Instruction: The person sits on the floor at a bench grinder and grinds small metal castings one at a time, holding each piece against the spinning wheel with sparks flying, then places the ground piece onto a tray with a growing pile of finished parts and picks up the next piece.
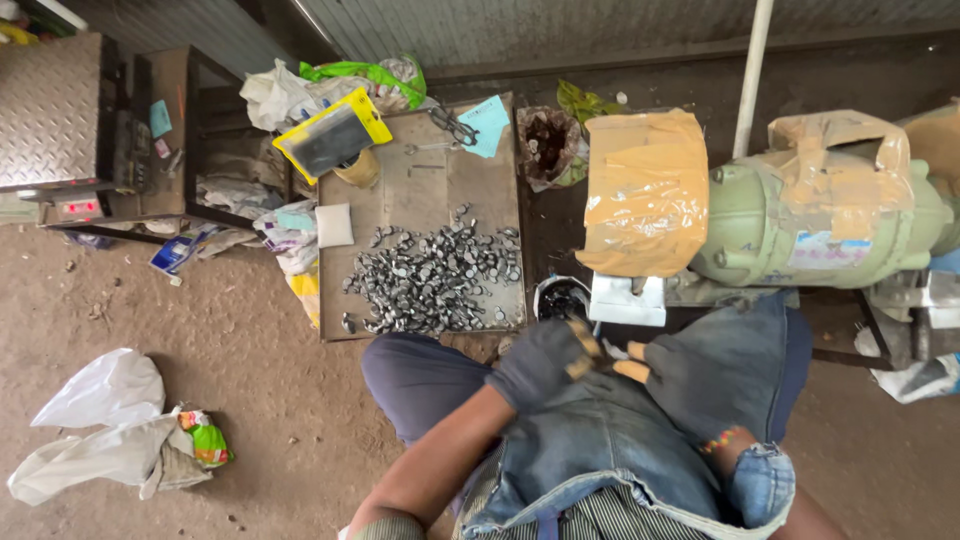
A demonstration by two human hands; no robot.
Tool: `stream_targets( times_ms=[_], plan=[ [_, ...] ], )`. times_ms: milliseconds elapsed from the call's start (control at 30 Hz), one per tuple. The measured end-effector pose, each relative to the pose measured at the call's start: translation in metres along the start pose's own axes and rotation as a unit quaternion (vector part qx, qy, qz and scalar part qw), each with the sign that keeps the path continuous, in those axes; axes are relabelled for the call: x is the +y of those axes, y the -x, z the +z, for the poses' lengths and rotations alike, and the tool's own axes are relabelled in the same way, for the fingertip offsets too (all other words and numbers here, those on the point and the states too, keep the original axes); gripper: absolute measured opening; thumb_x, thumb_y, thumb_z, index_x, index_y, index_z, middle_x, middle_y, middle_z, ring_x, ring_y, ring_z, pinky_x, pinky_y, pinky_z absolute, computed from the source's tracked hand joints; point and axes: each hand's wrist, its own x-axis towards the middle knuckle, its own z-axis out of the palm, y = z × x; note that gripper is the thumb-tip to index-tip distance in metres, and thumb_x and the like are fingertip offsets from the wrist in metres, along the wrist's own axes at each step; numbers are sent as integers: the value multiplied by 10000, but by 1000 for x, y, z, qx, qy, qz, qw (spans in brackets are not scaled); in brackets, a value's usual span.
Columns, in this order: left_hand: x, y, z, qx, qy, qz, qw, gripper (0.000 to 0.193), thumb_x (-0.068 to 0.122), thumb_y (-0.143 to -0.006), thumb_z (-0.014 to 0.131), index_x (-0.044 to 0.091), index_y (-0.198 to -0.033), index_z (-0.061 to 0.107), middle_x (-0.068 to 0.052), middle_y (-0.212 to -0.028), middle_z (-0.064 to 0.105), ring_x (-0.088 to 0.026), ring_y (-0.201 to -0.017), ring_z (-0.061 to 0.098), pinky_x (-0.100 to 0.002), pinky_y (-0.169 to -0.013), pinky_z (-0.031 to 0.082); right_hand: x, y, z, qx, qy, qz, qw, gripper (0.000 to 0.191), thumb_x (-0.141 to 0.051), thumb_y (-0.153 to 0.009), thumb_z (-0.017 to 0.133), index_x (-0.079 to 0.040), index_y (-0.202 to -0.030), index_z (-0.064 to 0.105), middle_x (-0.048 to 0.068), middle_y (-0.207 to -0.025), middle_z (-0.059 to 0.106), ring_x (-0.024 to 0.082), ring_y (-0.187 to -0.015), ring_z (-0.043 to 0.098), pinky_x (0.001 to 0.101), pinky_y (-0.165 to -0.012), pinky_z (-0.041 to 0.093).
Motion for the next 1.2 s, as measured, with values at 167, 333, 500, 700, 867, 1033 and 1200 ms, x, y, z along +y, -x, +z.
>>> stream_targets(
  times_ms=[167,333,500,700,867,1033,1200],
  plan=[
    [-46,6,-13,-118,-211,-123,963,452,220,-839,671,119,-1271,582,-102,-1298,624,-315,-1222,556,-453,-983,448,-1,-5,16,-4,-26,27,999,328,-434,-828,727,-133,-956,760,74,-877,701,319,-805,683,437,-693,524],
    [-62,20,-27,-151,-154,-73,974,521,157,-822,697,148,-1332,592,-80,-1204,681,-298,-1135,635,-433,-912,509,-16,-8,-1,-8,-51,61,997,354,-445,-821,742,-124,-969,762,79,-882,704,309,-804,689,423,-681,525],
    [-28,10,-11,47,205,-254,944,359,83,-928,649,92,-1286,623,-74,-1174,729,-234,-1090,697,-367,-945,553,-32,-13,-18,62,-151,21,986,382,-351,-784,815,-66,-1029,746,107,-859,700,286,-786,698,390,-675,540],
    [52,-11,2,131,723,-189,652,368,85,-993,616,11,-1344,534,-70,-1179,677,-161,-1078,651,-335,-938,562,-43,-10,-38,56,-398,64,914,358,-209,-852,745,-41,-1159,674,112,-985,732,283,-840,717,375,-710,573],
    [43,-38,-15,262,358,-109,890,342,197,-908,716,73,-1214,627,-121,-1182,674,-314,-1138,628,-491,-982,508,-29,-21,-57,133,-76,-53,987,269,-249,-851,737,-95,-1072,748,119,-968,709,320,-839,686,404,-714,525],
    [19,-63,-20,236,64,-66,967,410,347,-827,794,120,-1158,710,-153,-1303,640,-437,-1278,519,-576,-1049,399,-14,-37,-52,150,-47,9,988,333,-338,-833,780,-97,-1061,751,124,-873,689,322,-808,673,421,-685,514],
    [7,-78,-22,151,32,-59,986,454,379,-793,800,142,-1175,741,-167,-1302,626,-444,-1282,502,-592,-1029,379,-12,-42,-45,156,-79,41,984,350,-305,-793,807,-90,-1068,768,131,-830,671,319,-757,660,427,-654,498]
  ],
)
